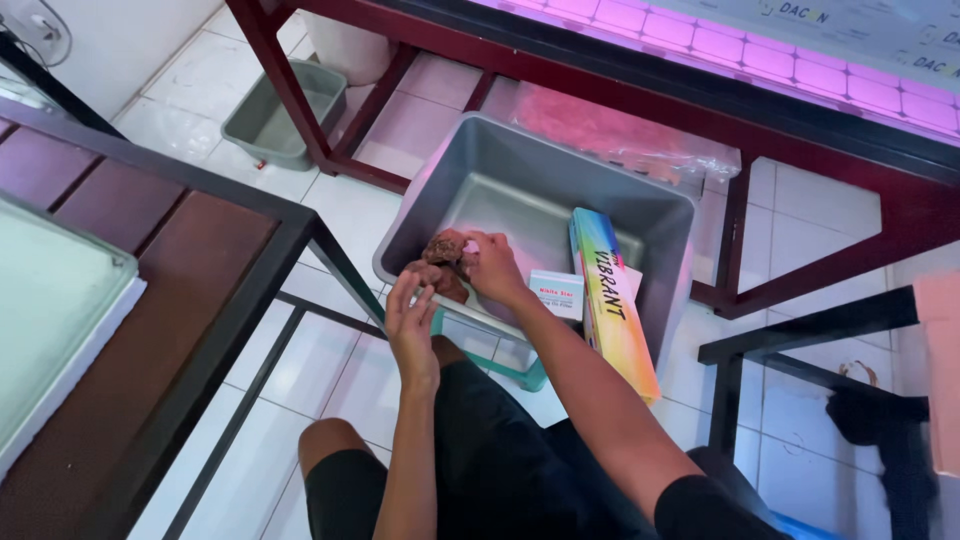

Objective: The person places a decorative tree miniature into a glass tank, adds sand by hand from a container, spreads the sand around the miniature, and سپس adds decorative rocks.

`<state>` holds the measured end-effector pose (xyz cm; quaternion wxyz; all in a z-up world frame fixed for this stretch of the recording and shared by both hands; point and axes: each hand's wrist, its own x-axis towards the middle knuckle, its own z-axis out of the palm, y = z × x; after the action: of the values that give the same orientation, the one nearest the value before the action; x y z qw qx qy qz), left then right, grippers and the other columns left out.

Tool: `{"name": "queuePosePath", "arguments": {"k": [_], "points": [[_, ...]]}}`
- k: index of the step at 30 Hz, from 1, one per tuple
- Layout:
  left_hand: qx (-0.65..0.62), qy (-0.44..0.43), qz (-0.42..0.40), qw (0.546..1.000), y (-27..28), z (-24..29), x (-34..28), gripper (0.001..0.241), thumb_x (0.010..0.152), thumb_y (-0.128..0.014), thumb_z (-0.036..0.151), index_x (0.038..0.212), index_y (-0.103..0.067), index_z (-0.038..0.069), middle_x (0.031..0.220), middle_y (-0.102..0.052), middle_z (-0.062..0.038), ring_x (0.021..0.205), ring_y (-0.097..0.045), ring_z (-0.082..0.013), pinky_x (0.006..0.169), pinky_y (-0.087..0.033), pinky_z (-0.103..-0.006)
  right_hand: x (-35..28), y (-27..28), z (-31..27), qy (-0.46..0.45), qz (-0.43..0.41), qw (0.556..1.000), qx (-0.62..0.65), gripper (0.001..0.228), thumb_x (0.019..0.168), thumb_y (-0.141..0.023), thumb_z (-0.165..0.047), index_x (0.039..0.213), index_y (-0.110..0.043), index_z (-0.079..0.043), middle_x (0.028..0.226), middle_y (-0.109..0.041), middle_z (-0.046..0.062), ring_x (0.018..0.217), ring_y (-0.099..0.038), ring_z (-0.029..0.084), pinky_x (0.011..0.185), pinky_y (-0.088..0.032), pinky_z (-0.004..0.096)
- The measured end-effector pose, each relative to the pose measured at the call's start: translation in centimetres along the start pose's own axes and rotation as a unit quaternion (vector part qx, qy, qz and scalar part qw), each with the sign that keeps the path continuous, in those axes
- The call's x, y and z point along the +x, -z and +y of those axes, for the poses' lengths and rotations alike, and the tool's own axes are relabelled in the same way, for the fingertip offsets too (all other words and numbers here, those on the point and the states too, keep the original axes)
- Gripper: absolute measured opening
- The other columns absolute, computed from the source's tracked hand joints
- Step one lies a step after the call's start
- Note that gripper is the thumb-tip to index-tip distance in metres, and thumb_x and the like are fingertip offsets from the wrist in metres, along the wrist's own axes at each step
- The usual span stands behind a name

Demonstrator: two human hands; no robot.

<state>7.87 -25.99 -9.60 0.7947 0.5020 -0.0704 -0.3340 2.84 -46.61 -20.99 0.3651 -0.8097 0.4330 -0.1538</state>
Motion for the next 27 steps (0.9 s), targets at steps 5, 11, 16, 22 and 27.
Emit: {"name": "queuePosePath", "arguments": {"k": [5,11,16,22,27], "points": [[-0.028,0.016,0.014,0.999,1.3,-0.6,1.0,0.059,0.094,-0.037,-0.003,0.150,-0.049,0.011,0.150,-0.054,-0.018,0.129,-0.062,-0.0347,0.106,-0.049,-0.0458,0.1,1.2,-0.8,-0.068,-0.122,0.985,-0.102,0.089,0.072,-0.086,-0.018,0.151,-0.046,-0.025,0.143,-0.045,0.019,0.132,-0.055,0.048,0.110,-0.048,0.058],[-0.017,0.026,0.009,0.999,1.7,-0.9,1.5,0.056,0.093,-0.038,-0.002,0.145,-0.054,0.008,0.146,-0.058,-0.018,0.125,-0.065,-0.0337,0.106,-0.048,-0.0485,1.1,1.5,-0.2,-0.038,-0.164,0.981,-0.094,0.066,0.083,-0.079,-0.018,0.144,-0.054,-0.011,0.135,-0.046,0.025,0.128,-0.055,0.054,0.108,-0.050,0.058],[-0.001,0.017,-0.009,1.000,1.8,-0.8,1.5,0.054,0.093,-0.041,0.001,0.144,-0.056,0.008,0.145,-0.059,-0.015,0.124,-0.065,-0.0302,0.105,-0.047,-0.0471,3.9,0.4,3.6,-0.008,-0.190,0.975,-0.115,0.064,0.088,-0.076,-0.016,0.146,-0.052,-0.009,0.134,-0.049,0.027,0.131,-0.055,0.052,0.108,-0.050,0.056],[-0.010,0.025,-0.016,1.000,1.7,-0.4,1.3,0.051,0.096,-0.041,0.000,0.144,-0.054,0.004,0.147,-0.055,-0.020,0.129,-0.062,-0.0349,0.108,-0.046,-0.0493,1.2,3.7,-1.0,0.038,-0.216,0.963,-0.156,0.056,0.081,-0.079,-0.012,0.133,-0.063,-0.002,0.120,-0.065,0.033,0.121,-0.063,0.049,0.102,-0.055,0.051],[-0.012,0.029,-0.019,0.999,2.0,-0.6,1.2,0.050,0.097,-0.041,0.000,0.144,-0.055,0.004,0.148,-0.056,-0.020,0.132,-0.061,-0.0361,0.107,-0.047,-0.0492,0.2,4.1,-1.8,0.025,-0.212,0.956,-0.200,0.069,0.077,-0.088,-0.019,0.140,-0.061,-0.009,0.125,-0.060,0.025,0.122,-0.063,0.046,0.101,-0.056,0.051]]}}
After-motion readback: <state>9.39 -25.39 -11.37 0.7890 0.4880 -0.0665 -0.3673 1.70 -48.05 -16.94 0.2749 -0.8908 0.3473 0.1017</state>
